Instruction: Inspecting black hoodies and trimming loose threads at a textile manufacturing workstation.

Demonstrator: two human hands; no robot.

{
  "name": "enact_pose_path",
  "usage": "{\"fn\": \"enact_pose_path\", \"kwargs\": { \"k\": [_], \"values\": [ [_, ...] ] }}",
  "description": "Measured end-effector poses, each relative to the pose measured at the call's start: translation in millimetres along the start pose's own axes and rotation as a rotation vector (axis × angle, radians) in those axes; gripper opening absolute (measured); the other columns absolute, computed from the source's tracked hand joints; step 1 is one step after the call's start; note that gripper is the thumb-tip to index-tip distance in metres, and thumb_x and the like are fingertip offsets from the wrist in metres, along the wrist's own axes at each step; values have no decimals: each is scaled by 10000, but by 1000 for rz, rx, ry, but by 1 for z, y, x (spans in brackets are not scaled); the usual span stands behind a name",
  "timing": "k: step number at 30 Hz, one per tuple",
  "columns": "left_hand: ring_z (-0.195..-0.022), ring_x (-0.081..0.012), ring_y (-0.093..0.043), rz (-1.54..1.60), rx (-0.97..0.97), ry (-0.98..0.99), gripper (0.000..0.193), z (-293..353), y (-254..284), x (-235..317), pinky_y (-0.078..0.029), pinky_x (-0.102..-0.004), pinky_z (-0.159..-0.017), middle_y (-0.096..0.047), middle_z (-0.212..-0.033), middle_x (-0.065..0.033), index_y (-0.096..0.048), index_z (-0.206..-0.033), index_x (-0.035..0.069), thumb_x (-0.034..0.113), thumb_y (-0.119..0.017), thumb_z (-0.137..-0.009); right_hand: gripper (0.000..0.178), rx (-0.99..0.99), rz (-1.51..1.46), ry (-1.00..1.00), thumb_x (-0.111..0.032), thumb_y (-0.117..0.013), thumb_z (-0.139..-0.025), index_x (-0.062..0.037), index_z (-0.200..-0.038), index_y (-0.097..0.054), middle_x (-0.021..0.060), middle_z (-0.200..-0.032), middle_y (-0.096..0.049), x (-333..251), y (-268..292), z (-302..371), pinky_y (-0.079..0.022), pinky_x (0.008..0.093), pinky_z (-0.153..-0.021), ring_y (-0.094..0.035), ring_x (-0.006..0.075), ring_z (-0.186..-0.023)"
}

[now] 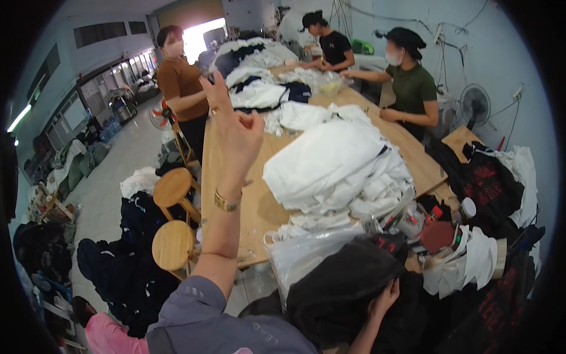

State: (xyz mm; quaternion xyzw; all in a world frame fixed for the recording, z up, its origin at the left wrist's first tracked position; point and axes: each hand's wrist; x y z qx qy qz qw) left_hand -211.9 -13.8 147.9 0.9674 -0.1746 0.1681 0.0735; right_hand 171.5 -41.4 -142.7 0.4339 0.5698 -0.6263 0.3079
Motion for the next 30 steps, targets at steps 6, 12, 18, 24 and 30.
{"fn": "enact_pose_path", "kwargs": {
  "k": [6,12,18,24,30],
  "values": [
    [-686,-211,-616,252,-622,312,722,50,2,38,-488,-323,-637,-509,-1211,-233,-319,-1403,74,188,-691,-795,146,0,940,620,-84,-536,-911,57,-872,-524,234,-772,-518,-17,-66,21,-397,407,-625,-505,390,-698],
    [-790,-343,-622,257,-1295,219,852,160,12,64,-496,-425,-723,-574,-1025,-242,-267,-1425,79,531,-636,-805,94,-198,1020,771,-101,-549,-892,-15,-865,-573,156,-707,-559,-26,-136,-8,-385,421,-563,-529,357,-617],
    [-881,-425,-598,53,-1554,303,689,254,16,44,-489,-480,-743,-591,-959,-257,-328,-1351,62,443,-598,-845,67,-588,1343,867,-82,-582,-818,-37,-846,-540,118,-728,-562,41,-102,-13,-409,408,-669,-561,309,-714],
    [-875,-422,-604,156,-1365,500,472,280,15,49,-493,-464,-730,-617,-942,-268,-507,-1155,24,379,-600,-860,287,-620,1260,606,-99,-617,-811,3,-1068,-539,168,-952,-587,7,-100,8,-428,416,-806,-560,334,-924],
    [-1040,-202,-561,902,-1179,1582,632,265,-4,34,-457,-337,-901,-594,-1152,-154,-537,-1197,-63,497,-537,-903,561,-541,1211,704,-118,-685,-778,-56,-1295,-478,191,-1268,-478,-41,-93,35,-366,419,-993,-453,356,-1189]
  ]
}}
Point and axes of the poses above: each hand's wrist, its own z-axis away from the middle knuckle, its own y-axis out of the back of the hand, x = y × z
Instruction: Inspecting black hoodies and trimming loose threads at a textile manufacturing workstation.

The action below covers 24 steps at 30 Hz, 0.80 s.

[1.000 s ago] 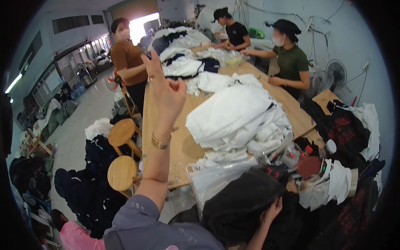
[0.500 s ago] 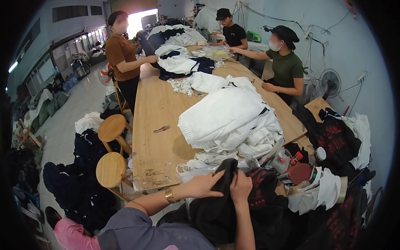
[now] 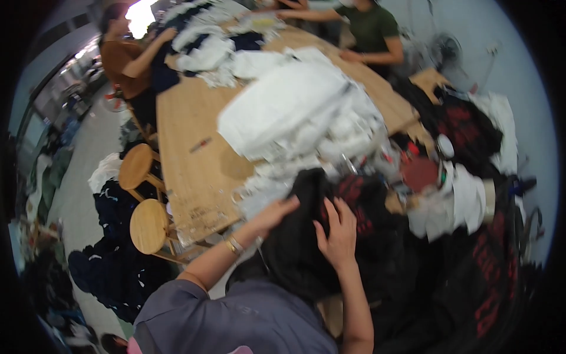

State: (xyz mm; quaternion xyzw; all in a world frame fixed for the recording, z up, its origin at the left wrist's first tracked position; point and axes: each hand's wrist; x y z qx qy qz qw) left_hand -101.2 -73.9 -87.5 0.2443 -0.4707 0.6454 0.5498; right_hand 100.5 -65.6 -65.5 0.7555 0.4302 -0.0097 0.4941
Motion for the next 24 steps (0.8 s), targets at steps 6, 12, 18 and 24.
{"fn": "enact_pose_path", "kwargs": {
  "k": [6,12,18,24],
  "values": [
    [-969,-138,-596,159,73,-124,567,-8,16,23,-489,-274,-839,-614,-1144,-80,-518,-1253,-3,474,-394,-974,379,-101,339,56,-222,-714,-742,-72,-1075,-612,161,-1245,-489,37,5,-1,-314,477,-1020,-374,348,-1280],
    [-898,-107,-590,113,123,-161,460,-6,33,18,-487,-251,-769,-631,-1055,-61,-548,-1186,-23,376,-478,-969,387,-67,325,101,-266,-716,-734,-48,-1037,-614,147,-1218,-508,33,-5,-11,-275,482,-1054,-374,344,-1282],
    [-866,-102,-590,-170,226,-510,331,-3,19,18,-470,-241,-766,-648,-976,-59,-594,-1092,-39,245,-590,-923,604,86,9,-4,-276,-695,-758,-37,-1272,-486,165,-1209,-509,1,-26,-30,-311,465,-1029,-404,370,-1231],
    [-966,-222,-611,-688,510,-620,380,-20,30,25,-450,-328,-852,-655,-1037,-181,-596,-1083,-63,261,-611,-885,500,-85,-175,-95,-128,-670,-738,-43,-1208,-523,169,-1151,-554,42,-42,-49,-422,406,-934,-529,346,-1076]
  ]
}}
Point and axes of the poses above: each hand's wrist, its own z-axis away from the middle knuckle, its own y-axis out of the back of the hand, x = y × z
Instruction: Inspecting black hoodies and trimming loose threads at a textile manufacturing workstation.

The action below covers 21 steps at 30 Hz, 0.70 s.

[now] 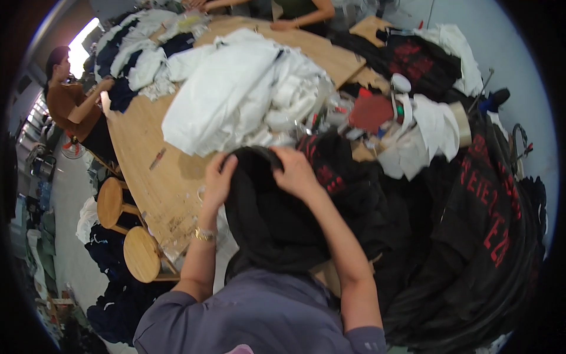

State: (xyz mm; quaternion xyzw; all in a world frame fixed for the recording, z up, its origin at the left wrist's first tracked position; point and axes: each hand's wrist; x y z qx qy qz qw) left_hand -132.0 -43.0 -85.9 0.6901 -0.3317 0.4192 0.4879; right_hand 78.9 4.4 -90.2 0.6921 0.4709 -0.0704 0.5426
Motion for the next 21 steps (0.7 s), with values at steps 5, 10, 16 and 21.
{"fn": "enact_pose_path", "kwargs": {
  "k": [5,10,16,21],
  "values": [
    [-727,-148,-573,67,95,2,277,-26,23,-16,-461,-286,-700,-650,-809,-97,-625,-976,-34,223,-630,-872,351,173,48,-21,-154,-714,-762,-23,-1067,-600,142,-1028,-611,-34,43,13,-468,386,-848,-574,324,-983],
    [-690,-101,-570,-133,-42,104,309,-14,52,-29,-461,-262,-615,-663,-817,-90,-629,-1000,-29,244,-663,-859,299,-298,-372,-273,-140,-709,-771,-18,-1031,-629,115,-1016,-634,-59,87,67,-452,352,-883,-577,285,-1040],
    [-773,-72,-562,63,-419,222,357,16,54,-10,-470,-248,-687,-660,-889,-40,-611,-1051,-36,265,-672,-869,466,-252,339,-41,-146,-738,-706,-88,-1145,-593,145,-1219,-509,-44,88,125,-385,421,-935,-430,341,-1229],
    [-1217,-330,-445,-496,116,-268,782,15,23,38,-366,-409,-1008,-484,-1296,-186,-428,-1332,55,261,-814,-684,630,8,597,-164,-200,-752,-691,-85,-1261,-512,147,-1293,-453,-29,82,118,-336,420,-962,-379,347,-1270]
  ]
}}
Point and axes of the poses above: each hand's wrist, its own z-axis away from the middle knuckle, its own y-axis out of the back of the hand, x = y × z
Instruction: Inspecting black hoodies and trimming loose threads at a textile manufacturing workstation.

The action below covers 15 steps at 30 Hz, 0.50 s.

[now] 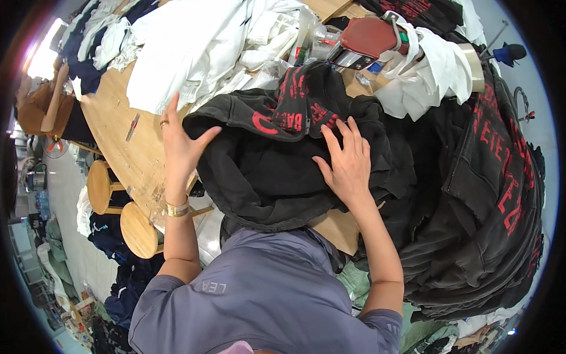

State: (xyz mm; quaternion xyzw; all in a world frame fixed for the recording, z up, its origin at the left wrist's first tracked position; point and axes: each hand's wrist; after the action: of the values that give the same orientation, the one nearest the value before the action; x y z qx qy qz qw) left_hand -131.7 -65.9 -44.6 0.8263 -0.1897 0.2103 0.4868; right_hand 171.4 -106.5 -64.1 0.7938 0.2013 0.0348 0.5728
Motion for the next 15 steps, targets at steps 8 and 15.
{"fn": "enact_pose_path", "kwargs": {
  "k": [8,15],
  "values": [
    [-978,-259,-607,316,-914,-211,265,-66,-64,14,-427,-367,-924,-670,-935,-120,-660,-1030,44,104,-625,-774,263,78,43,-145,-157,-702,-707,-75,-936,-601,123,-1063,-558,22,-21,-46,-359,413,-881,-496,298,-1127],
    [-801,-303,-602,86,-137,-107,152,-129,-96,9,-473,-392,-730,-609,-832,-181,-561,-852,24,84,-656,-749,445,451,-297,-96,6,-612,-758,-71,-1178,-488,171,-1159,-486,23,-38,-93,-455,415,-871,-514,378,-1060]
  ]
}}
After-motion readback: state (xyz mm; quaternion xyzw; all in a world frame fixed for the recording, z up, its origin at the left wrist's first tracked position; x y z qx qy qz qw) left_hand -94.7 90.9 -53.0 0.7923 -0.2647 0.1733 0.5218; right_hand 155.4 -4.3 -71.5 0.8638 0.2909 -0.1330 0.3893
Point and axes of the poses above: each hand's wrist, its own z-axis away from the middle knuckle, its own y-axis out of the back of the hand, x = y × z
